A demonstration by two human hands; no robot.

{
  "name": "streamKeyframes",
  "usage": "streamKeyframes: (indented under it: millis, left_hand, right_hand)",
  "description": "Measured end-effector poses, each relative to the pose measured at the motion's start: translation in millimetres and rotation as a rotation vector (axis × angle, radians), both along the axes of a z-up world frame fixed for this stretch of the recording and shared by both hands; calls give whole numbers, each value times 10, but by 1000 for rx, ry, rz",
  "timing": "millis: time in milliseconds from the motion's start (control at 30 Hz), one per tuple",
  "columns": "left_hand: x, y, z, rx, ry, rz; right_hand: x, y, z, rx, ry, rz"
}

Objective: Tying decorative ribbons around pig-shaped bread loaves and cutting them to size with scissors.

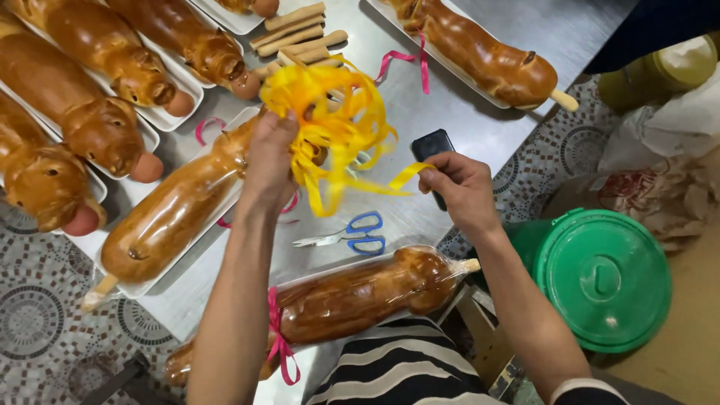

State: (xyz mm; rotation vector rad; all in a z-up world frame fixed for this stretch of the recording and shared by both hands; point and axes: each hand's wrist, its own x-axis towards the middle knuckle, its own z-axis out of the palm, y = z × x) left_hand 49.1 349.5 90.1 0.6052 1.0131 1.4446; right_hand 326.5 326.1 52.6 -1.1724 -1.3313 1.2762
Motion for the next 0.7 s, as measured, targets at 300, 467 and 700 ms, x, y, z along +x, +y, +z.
streamKeyframes:
  millis: [300,467,700]
  left_hand:
    - [-381,-437,784,256,212,71]
    - [-1181,-874,270,74,869,-16]
    - [-2047,-934,-606,-206,1599,-340]
  right_hand:
    - [-365,-351,34,-78,391,87]
    - [-858,-638,225,-117,304,109]
    - [-1366,-1145,-155,-163,42,-81]
